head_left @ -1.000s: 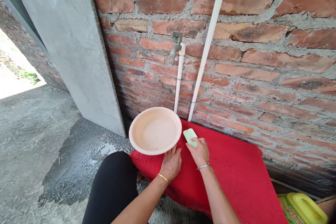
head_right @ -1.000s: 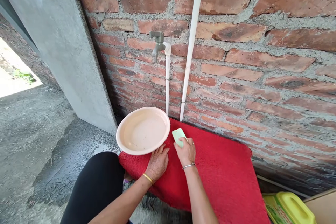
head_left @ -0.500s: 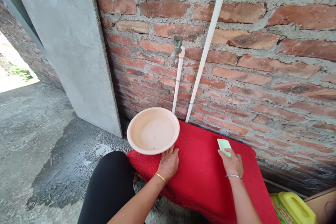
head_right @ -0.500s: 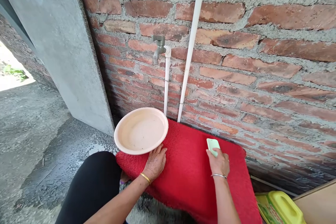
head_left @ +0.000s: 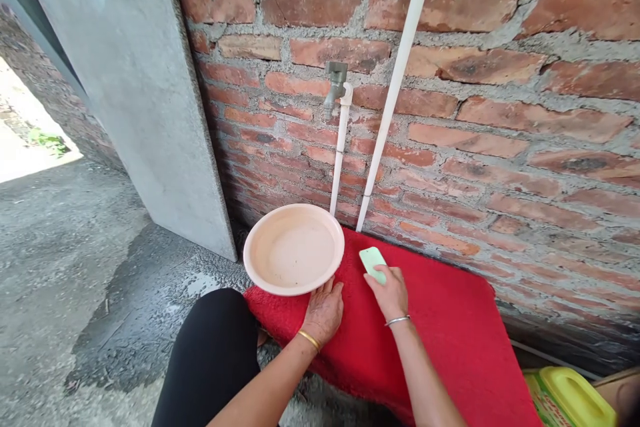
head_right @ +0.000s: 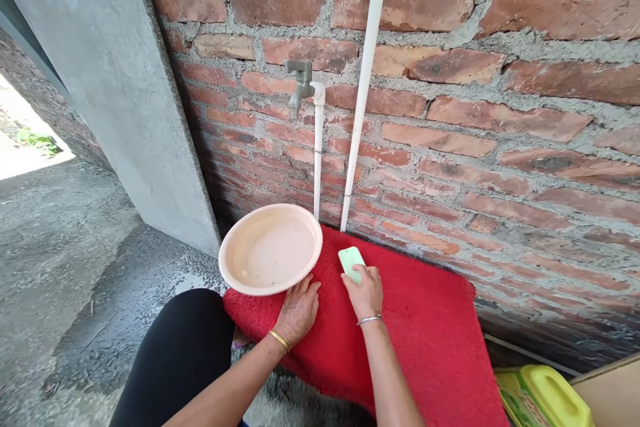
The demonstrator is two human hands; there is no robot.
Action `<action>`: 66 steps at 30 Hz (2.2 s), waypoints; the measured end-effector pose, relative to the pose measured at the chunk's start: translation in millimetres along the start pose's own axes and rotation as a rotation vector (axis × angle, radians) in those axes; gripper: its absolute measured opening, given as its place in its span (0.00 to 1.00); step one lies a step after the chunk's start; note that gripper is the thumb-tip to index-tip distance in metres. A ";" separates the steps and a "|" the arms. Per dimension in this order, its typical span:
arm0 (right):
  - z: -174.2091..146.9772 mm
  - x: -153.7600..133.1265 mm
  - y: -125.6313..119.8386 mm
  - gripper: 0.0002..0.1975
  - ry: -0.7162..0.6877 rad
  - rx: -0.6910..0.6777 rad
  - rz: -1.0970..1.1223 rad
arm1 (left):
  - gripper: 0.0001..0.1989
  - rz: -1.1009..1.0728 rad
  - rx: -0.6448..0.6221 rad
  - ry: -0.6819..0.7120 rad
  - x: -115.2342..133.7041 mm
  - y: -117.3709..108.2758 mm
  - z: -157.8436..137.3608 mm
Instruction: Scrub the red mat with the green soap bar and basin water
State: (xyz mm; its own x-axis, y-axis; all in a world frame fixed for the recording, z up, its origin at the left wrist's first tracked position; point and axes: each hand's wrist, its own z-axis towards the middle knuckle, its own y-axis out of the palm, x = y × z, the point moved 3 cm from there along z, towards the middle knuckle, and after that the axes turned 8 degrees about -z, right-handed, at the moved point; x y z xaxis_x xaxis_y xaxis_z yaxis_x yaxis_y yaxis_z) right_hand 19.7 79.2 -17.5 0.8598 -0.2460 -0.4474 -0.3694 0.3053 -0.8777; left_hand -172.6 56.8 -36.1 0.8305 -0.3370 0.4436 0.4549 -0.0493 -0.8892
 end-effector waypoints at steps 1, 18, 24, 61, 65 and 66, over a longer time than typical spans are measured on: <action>-0.2 -12.8 6.9 0.15 -0.053 -0.018 -0.010 | 0.21 0.001 0.000 0.003 0.2 0.1 0.1; 2.4 107.7 -57.7 0.23 0.433 0.080 -0.242 | 0.20 -0.035 0.015 -0.002 -2.5 4.6 0.2; -1.0 113.9 -57.5 0.25 0.477 0.114 -0.146 | 0.21 -0.022 0.009 -0.010 -1.4 2.3 0.0; 5.6 113.6 -49.0 0.26 0.424 0.083 -0.097 | 0.21 -0.011 -0.012 -0.014 -1.9 1.3 0.1; 5.9 81.6 -26.8 0.23 0.271 0.091 -0.042 | 0.21 -0.007 -0.010 -0.011 -1.3 1.6 -0.3; 6.5 72.0 -20.7 0.22 0.231 0.086 -0.031 | 0.21 -0.008 -0.008 -0.011 -1.1 1.5 -0.3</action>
State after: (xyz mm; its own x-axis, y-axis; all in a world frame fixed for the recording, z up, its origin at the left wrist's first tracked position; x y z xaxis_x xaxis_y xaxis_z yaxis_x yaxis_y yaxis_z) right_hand 91.5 61.1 -30.4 0.7630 -0.4574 -0.4568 -0.3044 0.3692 -0.8781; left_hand -172.9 56.9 -37.9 0.8303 -0.3265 0.4516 0.4587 -0.0599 -0.8866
